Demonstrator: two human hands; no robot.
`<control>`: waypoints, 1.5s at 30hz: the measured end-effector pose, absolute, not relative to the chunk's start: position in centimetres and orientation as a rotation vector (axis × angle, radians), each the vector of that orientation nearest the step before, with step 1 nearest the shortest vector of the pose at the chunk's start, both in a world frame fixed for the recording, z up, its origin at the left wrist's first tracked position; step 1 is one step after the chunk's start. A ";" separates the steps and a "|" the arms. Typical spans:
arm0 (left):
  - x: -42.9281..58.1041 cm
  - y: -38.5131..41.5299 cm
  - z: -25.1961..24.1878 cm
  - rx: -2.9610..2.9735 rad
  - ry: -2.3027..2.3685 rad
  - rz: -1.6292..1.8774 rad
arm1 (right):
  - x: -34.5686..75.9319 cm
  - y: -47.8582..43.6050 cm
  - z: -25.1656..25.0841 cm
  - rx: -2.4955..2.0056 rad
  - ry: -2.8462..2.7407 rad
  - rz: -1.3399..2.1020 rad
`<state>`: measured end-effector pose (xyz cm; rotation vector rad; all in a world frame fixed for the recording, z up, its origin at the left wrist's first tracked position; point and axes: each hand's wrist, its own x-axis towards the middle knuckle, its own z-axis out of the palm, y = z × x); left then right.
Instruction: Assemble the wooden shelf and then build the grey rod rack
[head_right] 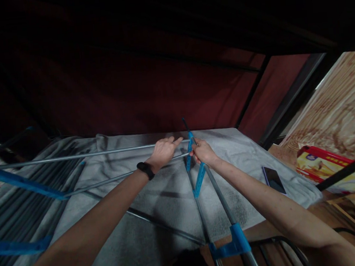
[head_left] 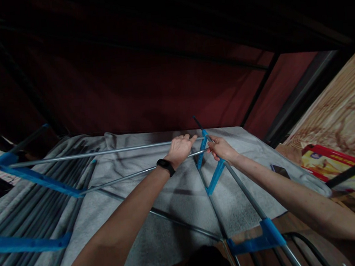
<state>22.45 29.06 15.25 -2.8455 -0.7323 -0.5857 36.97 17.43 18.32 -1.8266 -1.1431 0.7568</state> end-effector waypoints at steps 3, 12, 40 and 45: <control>22.6 29.0 15.2 -2.832 -0.738 -0.580 | 37.1 17.5 18.1 -1.801 -1.140 0.765; 22.6 29.0 15.4 -2.810 -0.710 -0.556 | 36.6 17.3 18.5 -1.774 -1.099 0.749; 23.7 24.8 8.8 -2.954 -0.575 -0.585 | 39.0 17.7 18.1 -1.999 -1.206 0.673; 25.6 24.8 7.8 -3.042 -0.510 -0.628 | 38.6 18.8 19.4 -2.073 -1.155 0.726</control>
